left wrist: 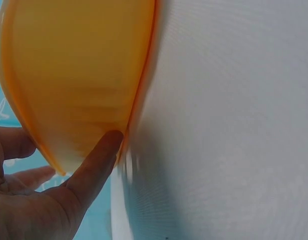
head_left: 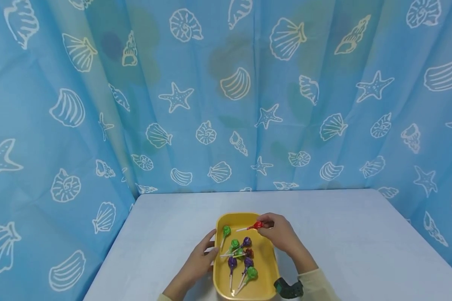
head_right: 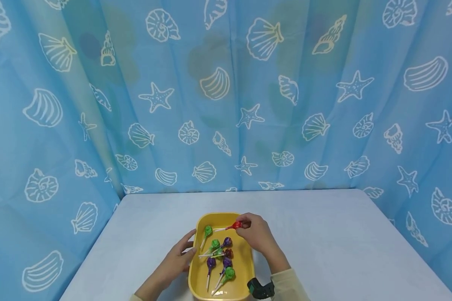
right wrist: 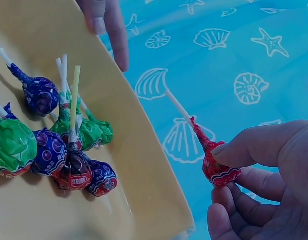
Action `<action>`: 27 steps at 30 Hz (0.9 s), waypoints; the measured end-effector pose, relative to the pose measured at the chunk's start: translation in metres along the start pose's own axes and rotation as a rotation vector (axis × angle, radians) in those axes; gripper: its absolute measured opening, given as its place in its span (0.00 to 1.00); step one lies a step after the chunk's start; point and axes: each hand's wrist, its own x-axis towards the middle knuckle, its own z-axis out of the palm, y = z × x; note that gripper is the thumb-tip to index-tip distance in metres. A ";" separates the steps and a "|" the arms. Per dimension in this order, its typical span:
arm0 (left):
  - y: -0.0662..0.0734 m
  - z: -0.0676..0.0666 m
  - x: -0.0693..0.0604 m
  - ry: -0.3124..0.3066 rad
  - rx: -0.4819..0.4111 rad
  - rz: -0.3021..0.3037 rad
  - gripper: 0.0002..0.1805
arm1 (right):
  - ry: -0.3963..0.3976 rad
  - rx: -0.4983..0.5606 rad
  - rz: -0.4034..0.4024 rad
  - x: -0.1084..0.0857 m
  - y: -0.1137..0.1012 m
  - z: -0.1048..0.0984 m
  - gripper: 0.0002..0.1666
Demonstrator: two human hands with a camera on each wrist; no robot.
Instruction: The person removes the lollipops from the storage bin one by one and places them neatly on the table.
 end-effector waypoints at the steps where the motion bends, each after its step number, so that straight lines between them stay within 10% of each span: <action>1: 0.001 0.000 0.000 0.002 0.000 0.001 0.33 | 0.001 0.000 0.003 0.000 0.000 -0.001 0.14; 27: -0.003 -0.001 0.006 -0.005 -0.017 -0.018 0.33 | 0.032 -0.006 0.091 -0.005 0.015 -0.014 0.16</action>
